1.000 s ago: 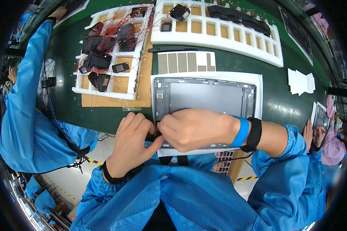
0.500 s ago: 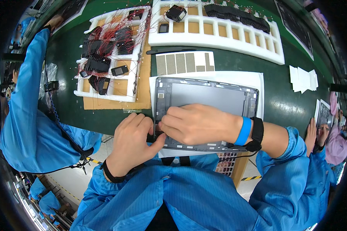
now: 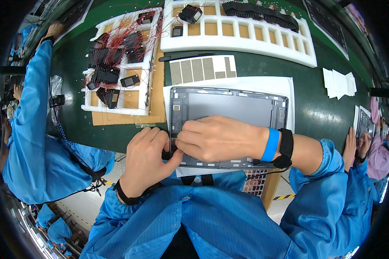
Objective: Assembling electronic components for a tablet or similar mobile device on a production line.
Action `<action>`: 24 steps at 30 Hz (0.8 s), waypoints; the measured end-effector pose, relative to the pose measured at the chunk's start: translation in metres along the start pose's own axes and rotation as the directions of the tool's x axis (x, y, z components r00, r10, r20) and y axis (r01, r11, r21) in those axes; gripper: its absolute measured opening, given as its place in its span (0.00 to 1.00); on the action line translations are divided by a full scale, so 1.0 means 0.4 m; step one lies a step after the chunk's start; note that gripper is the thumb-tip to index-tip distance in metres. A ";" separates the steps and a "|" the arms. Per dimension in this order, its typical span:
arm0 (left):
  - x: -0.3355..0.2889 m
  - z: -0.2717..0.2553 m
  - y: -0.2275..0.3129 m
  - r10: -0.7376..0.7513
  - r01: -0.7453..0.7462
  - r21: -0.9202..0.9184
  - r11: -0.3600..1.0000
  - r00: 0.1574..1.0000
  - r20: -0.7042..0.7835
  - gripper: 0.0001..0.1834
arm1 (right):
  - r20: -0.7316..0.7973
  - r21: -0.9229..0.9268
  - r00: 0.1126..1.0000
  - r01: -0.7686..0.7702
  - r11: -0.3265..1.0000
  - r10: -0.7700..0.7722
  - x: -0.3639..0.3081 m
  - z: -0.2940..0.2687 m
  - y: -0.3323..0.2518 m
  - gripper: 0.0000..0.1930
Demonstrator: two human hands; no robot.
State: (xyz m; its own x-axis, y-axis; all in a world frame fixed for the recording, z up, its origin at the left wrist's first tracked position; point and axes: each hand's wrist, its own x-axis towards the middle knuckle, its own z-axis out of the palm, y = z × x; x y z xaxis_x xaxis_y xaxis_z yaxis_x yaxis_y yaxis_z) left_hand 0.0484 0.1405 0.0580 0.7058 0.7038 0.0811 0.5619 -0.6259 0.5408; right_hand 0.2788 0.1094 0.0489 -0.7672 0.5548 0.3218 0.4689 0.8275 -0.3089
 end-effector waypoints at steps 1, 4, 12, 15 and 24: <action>0.001 0.001 0.000 0.000 0.000 0.000 1.000 1.000 0.001 0.16 | 0.001 0.002 1.000 0.005 1.000 -0.005 0.000 0.002 0.001 0.19; 0.002 0.005 -0.003 0.009 -0.009 0.021 1.000 1.000 -0.010 0.16 | -0.081 -0.038 0.997 0.008 0.999 -0.011 -0.001 0.016 0.003 0.16; 0.005 0.005 -0.004 0.012 -0.012 -0.005 1.000 1.000 -0.002 0.16 | -0.088 -0.134 0.993 -0.093 0.987 0.081 0.006 0.018 -0.022 0.15; 0.004 0.011 -0.004 0.013 -0.013 0.009 1.000 1.000 -0.013 0.15 | -0.096 -0.028 0.992 -0.088 0.996 0.085 0.002 0.012 -0.017 0.16; 0.003 0.012 -0.011 0.021 -0.021 0.015 1.000 1.000 -0.018 0.13 | -0.143 0.073 0.990 0.013 0.997 -0.003 0.034 0.036 0.023 0.13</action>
State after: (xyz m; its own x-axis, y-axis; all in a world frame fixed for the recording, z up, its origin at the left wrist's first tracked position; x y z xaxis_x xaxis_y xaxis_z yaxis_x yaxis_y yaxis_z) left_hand 0.0489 0.1425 0.0517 0.7096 0.6964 0.1071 0.5538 -0.6452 0.5264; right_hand 0.2662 0.1233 0.0375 -0.6982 0.5593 0.4469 0.4258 0.8263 -0.3688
